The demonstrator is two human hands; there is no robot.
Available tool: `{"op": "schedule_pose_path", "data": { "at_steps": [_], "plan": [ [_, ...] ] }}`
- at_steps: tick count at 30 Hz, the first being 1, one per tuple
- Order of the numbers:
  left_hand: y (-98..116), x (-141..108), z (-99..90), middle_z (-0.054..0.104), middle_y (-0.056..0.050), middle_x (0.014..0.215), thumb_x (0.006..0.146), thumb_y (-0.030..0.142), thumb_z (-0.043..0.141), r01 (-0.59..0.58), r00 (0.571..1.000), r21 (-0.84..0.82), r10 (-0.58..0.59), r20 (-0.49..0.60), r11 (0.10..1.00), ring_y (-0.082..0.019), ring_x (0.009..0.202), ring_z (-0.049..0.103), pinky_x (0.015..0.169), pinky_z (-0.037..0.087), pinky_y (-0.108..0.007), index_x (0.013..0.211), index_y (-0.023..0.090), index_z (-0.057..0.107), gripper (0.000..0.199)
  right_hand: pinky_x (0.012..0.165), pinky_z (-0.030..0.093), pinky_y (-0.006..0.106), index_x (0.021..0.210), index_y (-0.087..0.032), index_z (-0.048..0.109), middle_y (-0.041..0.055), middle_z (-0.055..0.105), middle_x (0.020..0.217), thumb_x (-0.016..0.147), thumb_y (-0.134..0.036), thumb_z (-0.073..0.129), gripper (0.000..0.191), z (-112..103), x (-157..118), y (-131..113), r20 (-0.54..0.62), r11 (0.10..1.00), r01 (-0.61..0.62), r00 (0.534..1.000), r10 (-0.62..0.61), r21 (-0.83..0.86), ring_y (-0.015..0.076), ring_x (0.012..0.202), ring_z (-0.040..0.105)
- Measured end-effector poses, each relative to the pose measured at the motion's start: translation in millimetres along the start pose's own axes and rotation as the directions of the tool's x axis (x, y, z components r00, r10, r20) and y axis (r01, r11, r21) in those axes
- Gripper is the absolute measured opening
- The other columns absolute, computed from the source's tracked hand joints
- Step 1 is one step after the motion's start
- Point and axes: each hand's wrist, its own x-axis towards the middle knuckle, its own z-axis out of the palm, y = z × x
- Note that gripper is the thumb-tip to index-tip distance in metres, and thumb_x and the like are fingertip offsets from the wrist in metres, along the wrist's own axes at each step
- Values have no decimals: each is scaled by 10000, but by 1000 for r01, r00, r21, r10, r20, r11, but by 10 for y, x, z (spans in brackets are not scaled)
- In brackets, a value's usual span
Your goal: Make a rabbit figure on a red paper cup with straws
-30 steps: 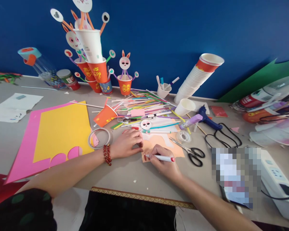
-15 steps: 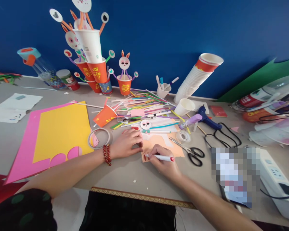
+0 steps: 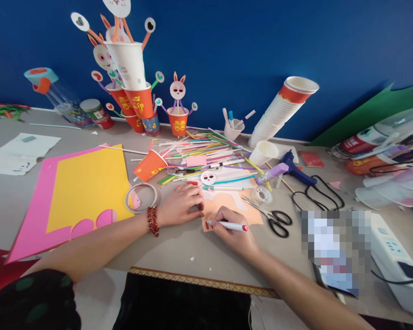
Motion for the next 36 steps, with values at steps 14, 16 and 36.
{"op": "schedule_pose_path", "data": {
  "at_steps": [14, 16, 36],
  "plan": [
    [-2, -5, -1, 626, -26, 1035, 925, 389, 621, -2, 1000, -5, 2, -7, 1000, -214, 1014, 557, 895, 366, -356, 870, 219, 614, 179, 599, 469, 246, 700, -230, 493, -13, 700, 696, 808, -113, 551, 170, 6, -16, 28, 8, 998, -6, 1000, 6, 57, 153, 631, 656],
    [-2, -4, -1, 626, -24, 1037, 922, 388, 626, -1, 1000, -6, 1, -6, 1000, -213, 1016, 559, 896, 366, -355, 871, 220, 616, 176, 601, 468, 245, 702, -229, 496, -13, 697, 694, 811, -113, 548, 168, 7, -16, 24, 4, 998, -15, 1000, 15, 53, 150, 628, 650],
    [4, 3, -6, 619, -28, 1024, 923, 382, 625, 0, 1000, -8, 0, -4, 1000, -211, 1009, 552, 898, 370, -349, 868, 214, 619, 177, 563, 424, 232, 685, -226, 482, -21, 659, 653, 816, -137, 563, 178, 11, -25, 59, -12, 999, -29, 999, 29, 23, 135, 582, 594]
  ]
}}
